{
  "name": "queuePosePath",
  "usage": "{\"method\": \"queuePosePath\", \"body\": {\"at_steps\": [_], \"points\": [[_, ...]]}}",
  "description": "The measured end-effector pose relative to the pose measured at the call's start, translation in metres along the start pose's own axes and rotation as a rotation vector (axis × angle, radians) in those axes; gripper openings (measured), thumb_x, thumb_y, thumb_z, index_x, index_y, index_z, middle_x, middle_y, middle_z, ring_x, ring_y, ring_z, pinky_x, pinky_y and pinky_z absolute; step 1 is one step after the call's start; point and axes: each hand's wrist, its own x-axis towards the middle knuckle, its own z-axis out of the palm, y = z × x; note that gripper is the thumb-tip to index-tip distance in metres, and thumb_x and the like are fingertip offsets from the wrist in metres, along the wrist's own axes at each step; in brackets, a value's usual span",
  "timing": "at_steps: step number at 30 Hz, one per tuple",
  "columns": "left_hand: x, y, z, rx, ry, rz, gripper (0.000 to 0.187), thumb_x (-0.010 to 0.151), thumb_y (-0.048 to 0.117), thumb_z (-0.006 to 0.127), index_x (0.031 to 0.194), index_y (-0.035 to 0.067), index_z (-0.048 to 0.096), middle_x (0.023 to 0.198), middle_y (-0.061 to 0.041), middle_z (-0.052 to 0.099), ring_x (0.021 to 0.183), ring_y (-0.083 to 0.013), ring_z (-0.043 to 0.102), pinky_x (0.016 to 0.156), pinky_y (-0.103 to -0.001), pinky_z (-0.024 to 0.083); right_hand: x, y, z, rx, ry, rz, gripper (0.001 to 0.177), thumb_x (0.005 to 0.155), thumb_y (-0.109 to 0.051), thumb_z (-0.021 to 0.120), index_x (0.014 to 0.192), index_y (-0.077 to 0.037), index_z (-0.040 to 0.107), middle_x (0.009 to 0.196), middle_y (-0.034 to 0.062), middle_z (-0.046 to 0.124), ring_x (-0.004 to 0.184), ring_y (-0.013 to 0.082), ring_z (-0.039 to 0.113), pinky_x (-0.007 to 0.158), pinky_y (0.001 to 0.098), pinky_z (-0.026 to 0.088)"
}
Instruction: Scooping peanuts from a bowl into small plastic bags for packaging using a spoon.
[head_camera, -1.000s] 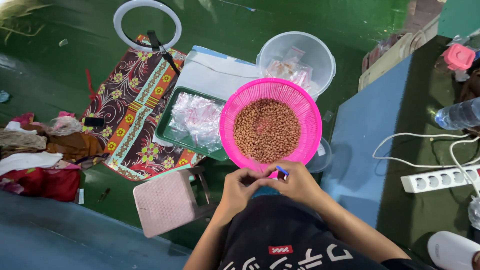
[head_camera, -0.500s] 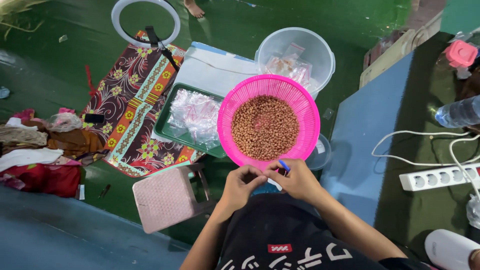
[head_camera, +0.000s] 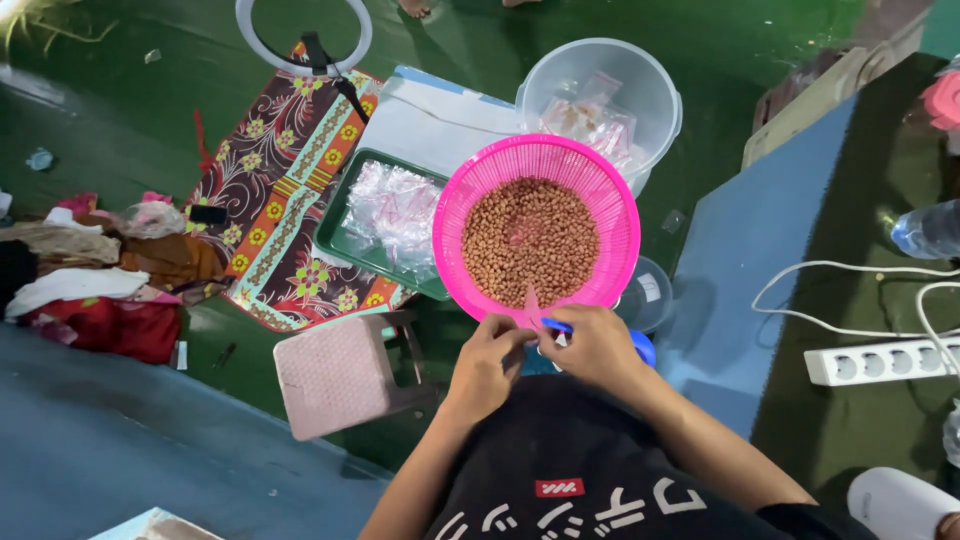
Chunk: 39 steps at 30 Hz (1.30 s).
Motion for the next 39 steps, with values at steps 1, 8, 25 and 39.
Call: {"method": "queuePosePath", "body": {"at_steps": [1,8,25,39], "points": [[-0.002,-0.003,0.001,0.086,-0.033,0.049,0.023,0.092,-0.002,0.063,0.108,0.010,0.074,0.096,-0.011,0.063,0.083,-0.0307,0.068,0.071,-0.036,0.059,0.000,0.001,-0.002,0.015,-0.019,-0.015,0.018,0.076,-0.038,0.075,0.069,-0.023,0.067,0.067,-0.0009,0.069,0.068,0.0247,0.071,0.059,0.0360,0.056],[0.005,0.019,-0.008,0.516,-0.221,0.260,0.029,0.097,0.003,0.055,0.120,0.007,0.071,0.094,-0.012,0.057,0.083,-0.0309,0.061,0.067,-0.036,0.056,0.006,-0.001,-0.032,-0.024,-0.171,-0.173,0.018,0.076,-0.035,0.074,0.073,-0.018,0.067,0.072,0.0060,0.072,0.076,0.0349,0.073,0.062,0.0441,0.056],[-0.005,0.003,-0.001,0.410,0.532,0.129,0.007,0.094,0.011,0.082,0.099,0.008,0.078,0.100,-0.007,0.072,0.098,-0.0284,0.071,0.088,-0.037,0.057,0.035,0.077,-0.101,0.540,0.283,-0.070,0.075,0.107,-0.056,0.020,0.104,-0.006,0.076,0.071,0.0078,0.059,0.061,0.0155,0.057,0.056,0.0234,0.048],[-0.017,0.015,-0.004,0.245,0.551,-0.118,0.018,0.089,-0.001,0.080,0.106,-0.003,0.075,0.107,-0.014,0.067,0.092,-0.0281,0.066,0.082,-0.036,0.054,0.045,0.034,-0.035,0.189,0.025,-0.513,0.025,0.097,0.000,0.066,0.121,0.005,0.070,0.107,0.0160,0.073,0.094,0.0320,0.064,0.088,0.0396,0.051]]}}
